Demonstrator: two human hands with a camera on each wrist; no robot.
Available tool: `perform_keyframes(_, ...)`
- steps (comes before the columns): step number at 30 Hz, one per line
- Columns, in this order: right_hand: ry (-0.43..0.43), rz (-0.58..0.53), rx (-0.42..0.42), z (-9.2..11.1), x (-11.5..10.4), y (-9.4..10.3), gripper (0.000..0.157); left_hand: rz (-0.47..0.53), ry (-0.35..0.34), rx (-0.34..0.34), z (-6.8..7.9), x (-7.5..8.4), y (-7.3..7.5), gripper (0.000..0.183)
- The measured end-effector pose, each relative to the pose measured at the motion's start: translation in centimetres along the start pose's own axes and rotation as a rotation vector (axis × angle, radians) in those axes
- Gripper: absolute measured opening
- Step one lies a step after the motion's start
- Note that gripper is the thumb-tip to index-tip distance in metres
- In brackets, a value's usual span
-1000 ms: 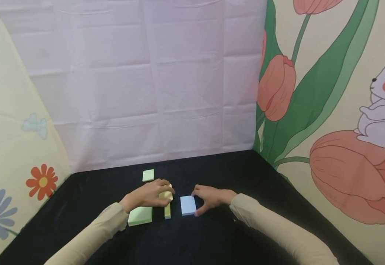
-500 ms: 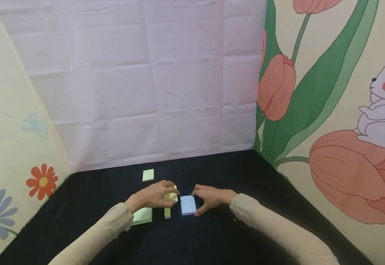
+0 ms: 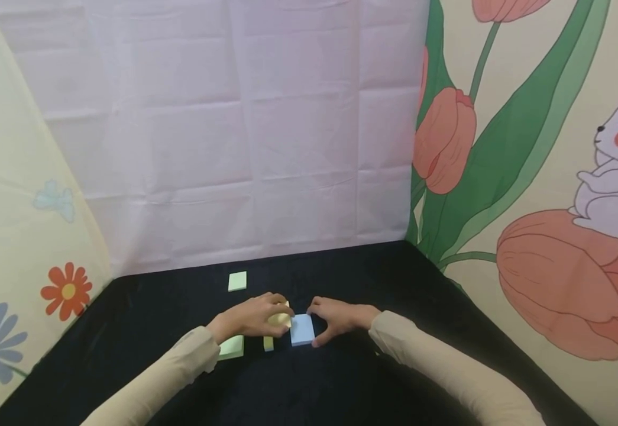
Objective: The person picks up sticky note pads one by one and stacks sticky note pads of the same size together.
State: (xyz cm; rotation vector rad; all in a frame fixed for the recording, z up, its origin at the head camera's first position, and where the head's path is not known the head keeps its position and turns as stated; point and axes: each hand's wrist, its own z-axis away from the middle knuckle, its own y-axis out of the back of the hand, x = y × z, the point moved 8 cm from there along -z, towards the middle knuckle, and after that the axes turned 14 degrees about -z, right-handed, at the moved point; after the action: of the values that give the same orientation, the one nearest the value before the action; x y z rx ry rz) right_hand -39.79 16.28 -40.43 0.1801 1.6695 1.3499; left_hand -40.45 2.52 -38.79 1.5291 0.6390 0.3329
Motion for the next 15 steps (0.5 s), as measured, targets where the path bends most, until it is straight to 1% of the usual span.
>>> perform_keyframes(4,-0.023,0.008,-0.007,0.07,-0.02,-0.23,0.067,0.004,-0.008,0.000,-0.03,0.34,-0.06,0.043)
perform_keyframes(5,-0.039,-0.006,-0.005,0.04,0.12,-0.25,0.068,0.003,-0.011,0.002,-0.04,0.43,-0.03,0.043)
perform_keyframes(7,-0.056,0.003,-0.003,-0.03,0.27,-0.29,0.068,0.000,-0.016,0.007,-0.11,0.58,0.00,0.043)
perform_keyframes(10,-0.068,0.006,-0.001,-0.11,0.51,-0.25,0.068,-0.006,-0.023,0.010,-0.27,0.75,-0.05,0.043)
perform_keyframes(15,-0.040,-0.021,-0.006,0.08,0.24,-0.01,0.070,-0.013,-0.036,0.009,-0.58,1.00,-0.26,0.043)
